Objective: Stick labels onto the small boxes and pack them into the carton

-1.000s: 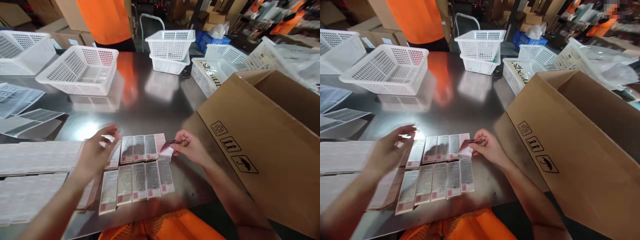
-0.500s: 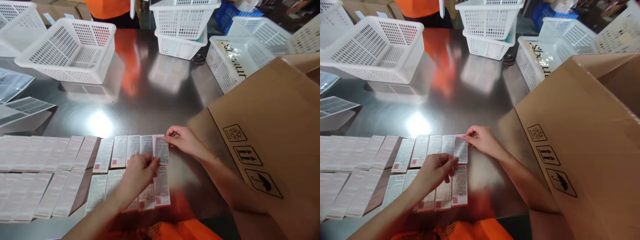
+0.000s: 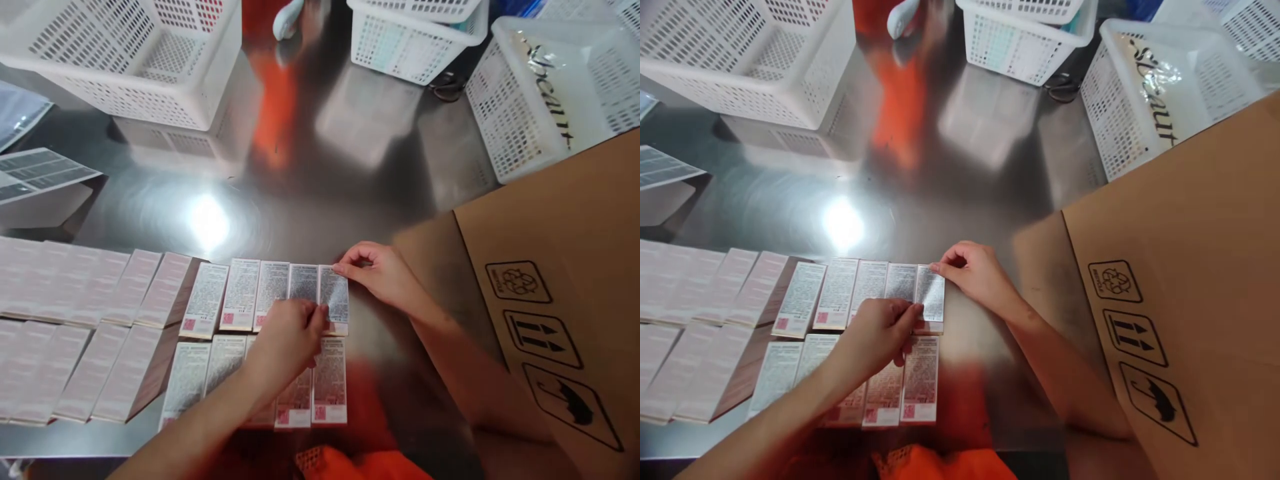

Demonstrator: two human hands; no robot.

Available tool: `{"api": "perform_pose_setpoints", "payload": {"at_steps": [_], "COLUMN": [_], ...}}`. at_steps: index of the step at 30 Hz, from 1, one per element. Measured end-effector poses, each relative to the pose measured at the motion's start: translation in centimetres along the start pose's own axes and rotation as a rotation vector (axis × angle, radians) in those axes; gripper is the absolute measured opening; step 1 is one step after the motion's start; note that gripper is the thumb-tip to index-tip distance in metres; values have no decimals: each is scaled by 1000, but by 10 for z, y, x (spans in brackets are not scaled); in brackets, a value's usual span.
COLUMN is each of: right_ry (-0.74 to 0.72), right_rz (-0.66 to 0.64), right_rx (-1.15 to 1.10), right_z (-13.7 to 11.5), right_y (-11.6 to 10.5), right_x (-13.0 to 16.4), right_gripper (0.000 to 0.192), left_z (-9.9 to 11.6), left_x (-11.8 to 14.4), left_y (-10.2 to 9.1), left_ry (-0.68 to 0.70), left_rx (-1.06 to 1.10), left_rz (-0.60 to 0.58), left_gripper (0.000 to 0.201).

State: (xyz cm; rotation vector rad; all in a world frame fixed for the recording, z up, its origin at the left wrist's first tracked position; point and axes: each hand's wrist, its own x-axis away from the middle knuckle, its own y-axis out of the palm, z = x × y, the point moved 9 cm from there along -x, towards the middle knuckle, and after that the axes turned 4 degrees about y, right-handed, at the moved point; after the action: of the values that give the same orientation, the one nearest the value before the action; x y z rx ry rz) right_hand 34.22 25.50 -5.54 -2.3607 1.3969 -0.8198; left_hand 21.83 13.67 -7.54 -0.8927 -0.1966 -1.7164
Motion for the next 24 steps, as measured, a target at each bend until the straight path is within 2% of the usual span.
{"api": "perform_pose_setpoints", "payload": {"at_steps": [24], "right_ry": [-15], "right_rz": [22], "right_rx": [47], "right_z": [0], "right_y": [0], "right_x": [-1], "right_gripper": [21], "left_z": [-4], "left_x": [-4], "left_y": [0], "left_ry": [-74], "left_rx": [62], "left_rz": [-22], "left_gripper": [38]}}
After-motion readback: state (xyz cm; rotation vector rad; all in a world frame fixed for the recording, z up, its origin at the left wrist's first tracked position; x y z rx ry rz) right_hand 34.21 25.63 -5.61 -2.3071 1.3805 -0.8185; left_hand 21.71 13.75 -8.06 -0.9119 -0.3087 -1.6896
